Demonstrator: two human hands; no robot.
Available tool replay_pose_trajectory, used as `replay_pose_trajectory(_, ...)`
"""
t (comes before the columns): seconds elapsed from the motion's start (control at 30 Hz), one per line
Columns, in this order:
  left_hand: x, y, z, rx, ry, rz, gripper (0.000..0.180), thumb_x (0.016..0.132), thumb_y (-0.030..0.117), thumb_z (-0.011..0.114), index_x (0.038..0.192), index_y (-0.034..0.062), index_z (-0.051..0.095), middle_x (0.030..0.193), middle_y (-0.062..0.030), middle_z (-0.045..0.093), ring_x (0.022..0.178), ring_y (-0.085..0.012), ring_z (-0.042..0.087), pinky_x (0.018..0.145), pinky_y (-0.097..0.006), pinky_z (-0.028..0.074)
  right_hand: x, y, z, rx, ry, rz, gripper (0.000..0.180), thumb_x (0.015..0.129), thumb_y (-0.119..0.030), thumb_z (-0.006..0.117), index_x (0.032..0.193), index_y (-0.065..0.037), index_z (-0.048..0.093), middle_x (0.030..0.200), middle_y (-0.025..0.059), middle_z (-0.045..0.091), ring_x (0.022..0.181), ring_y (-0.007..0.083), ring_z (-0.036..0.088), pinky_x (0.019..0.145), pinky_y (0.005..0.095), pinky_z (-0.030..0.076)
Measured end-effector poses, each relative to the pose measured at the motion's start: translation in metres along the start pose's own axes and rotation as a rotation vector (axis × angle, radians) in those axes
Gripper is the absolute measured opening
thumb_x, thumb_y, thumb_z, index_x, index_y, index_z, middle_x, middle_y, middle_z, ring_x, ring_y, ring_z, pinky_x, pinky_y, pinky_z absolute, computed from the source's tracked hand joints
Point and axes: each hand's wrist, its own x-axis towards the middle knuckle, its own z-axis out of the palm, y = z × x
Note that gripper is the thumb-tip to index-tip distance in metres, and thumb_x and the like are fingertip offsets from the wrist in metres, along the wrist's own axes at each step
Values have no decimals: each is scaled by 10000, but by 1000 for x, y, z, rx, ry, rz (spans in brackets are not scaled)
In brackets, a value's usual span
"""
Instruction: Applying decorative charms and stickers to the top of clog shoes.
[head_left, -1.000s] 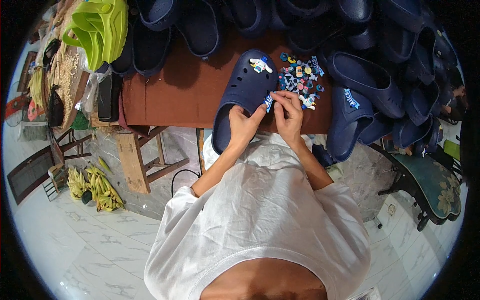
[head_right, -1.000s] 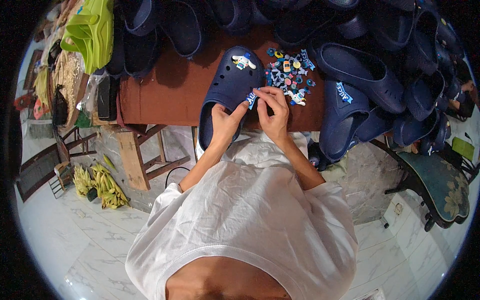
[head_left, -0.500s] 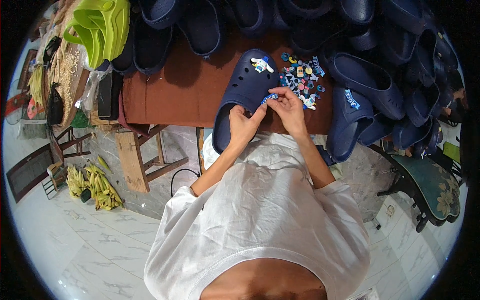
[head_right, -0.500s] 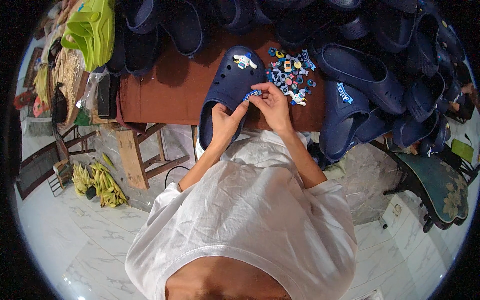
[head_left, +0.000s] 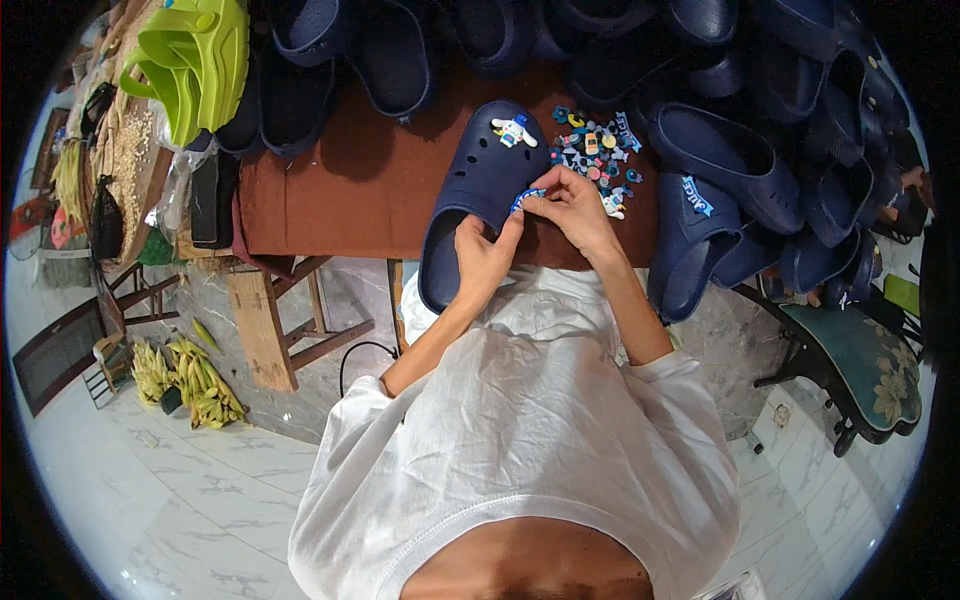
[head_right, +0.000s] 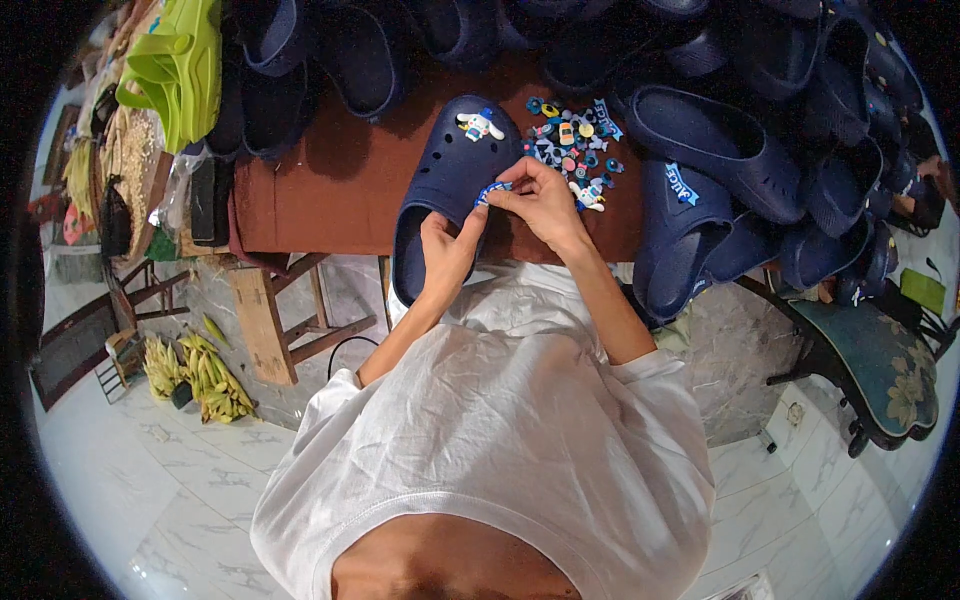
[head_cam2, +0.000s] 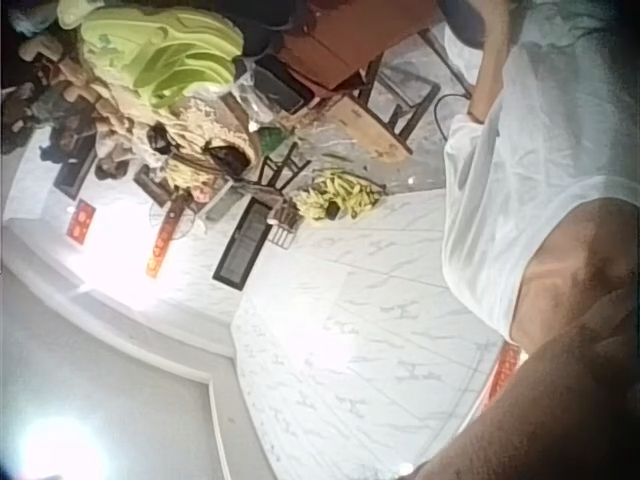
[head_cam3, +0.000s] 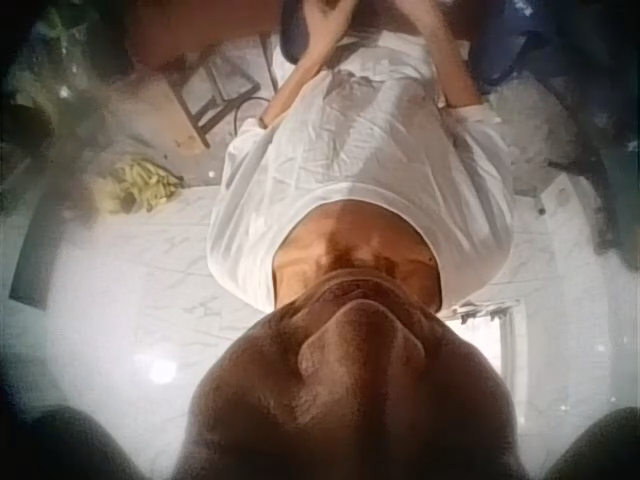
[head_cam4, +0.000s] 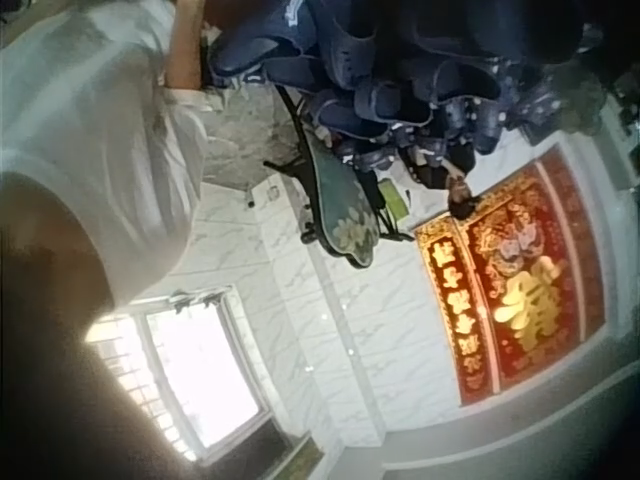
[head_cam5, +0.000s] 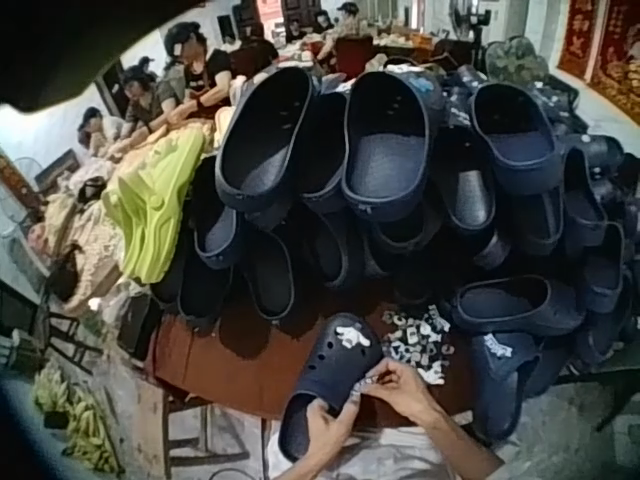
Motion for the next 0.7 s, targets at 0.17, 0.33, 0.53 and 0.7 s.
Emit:
replay_pose_trajectory(0.17,-1,-8,-6,196,18,-75,461,821,306,768,599,0,504,611,-17,558,598,-87,469,511,-302,390,3,-2,2,-112,13,-13,208,815,-18,783,973,-28,647,883,26,681,786,76,631,719,211,518)
replay_pose_trajectory(0.33,-1,1,-4,141,-54,-146,405,835,301,766,668,-17,580,684,-39,620,636,-100,524,548,-296,430,-7,8,11,14,138,-30,333,835,21,753,1124,-16,591,989,43,583,842,81,601,757,201,513)
replay_pose_trajectory(0.53,-5,28,5,-38,-59,-82,282,885,243,741,901,-25,656,775,5,626,670,-53,498,577,-227,384,-27,30,30,63,283,-159,421,878,-35,720,1248,-8,521,1090,89,581,854,109,600,742,246,521)
replay_pose_trajectory(0.7,-2,23,-2,1,-113,-164,326,864,256,758,943,-47,667,868,-29,668,740,-78,559,645,-236,439,-42,12,7,-385,469,-340,260,896,-34,666,1151,-23,616,1063,106,595,848,173,643,735,289,533)
